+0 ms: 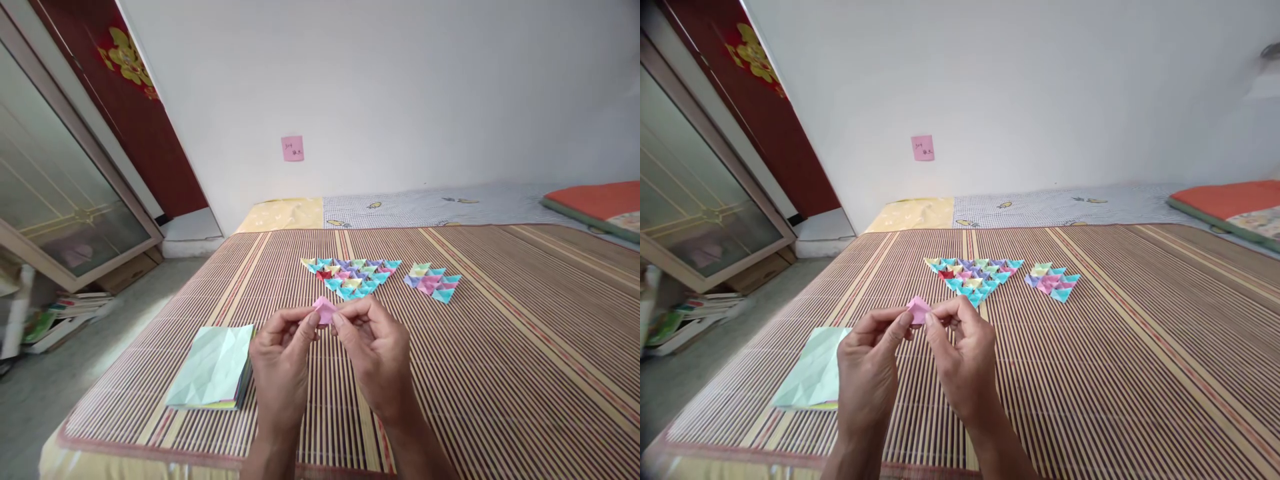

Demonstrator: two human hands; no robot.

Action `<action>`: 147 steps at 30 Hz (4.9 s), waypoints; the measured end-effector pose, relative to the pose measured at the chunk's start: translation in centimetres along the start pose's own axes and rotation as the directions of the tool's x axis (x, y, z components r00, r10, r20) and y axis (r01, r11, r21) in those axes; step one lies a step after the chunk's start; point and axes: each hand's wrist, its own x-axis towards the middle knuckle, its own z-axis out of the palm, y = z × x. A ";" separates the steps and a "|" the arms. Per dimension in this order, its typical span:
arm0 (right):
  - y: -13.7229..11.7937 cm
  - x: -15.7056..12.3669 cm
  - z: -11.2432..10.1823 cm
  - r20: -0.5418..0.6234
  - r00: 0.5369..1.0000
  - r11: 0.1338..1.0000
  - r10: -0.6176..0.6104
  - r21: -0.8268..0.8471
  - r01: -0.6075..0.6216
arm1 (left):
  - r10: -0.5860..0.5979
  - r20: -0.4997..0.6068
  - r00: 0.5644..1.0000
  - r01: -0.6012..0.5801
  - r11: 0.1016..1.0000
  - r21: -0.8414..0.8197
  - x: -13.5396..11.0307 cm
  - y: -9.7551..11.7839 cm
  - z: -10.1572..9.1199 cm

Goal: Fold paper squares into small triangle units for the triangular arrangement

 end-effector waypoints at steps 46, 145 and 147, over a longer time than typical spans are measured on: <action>-0.7 1.2 -2.4 0.274 0.956 0.988 0.104 -0.141 -0.067 | -0.220 0.158 0.963 0.245 0.956 -0.161 0.5 -1.3 -0.2; 0.7 1.3 -2.2 0.219 0.959 0.980 0.181 0.036 -0.194 | -0.139 0.502 0.854 0.070 0.986 0.154 1.2 0.0 -1.4; 0.8 1.4 -2.1 0.234 0.950 0.972 0.208 0.060 -0.228 | -0.124 0.496 0.859 0.033 0.982 0.188 1.4 0.0 -1.7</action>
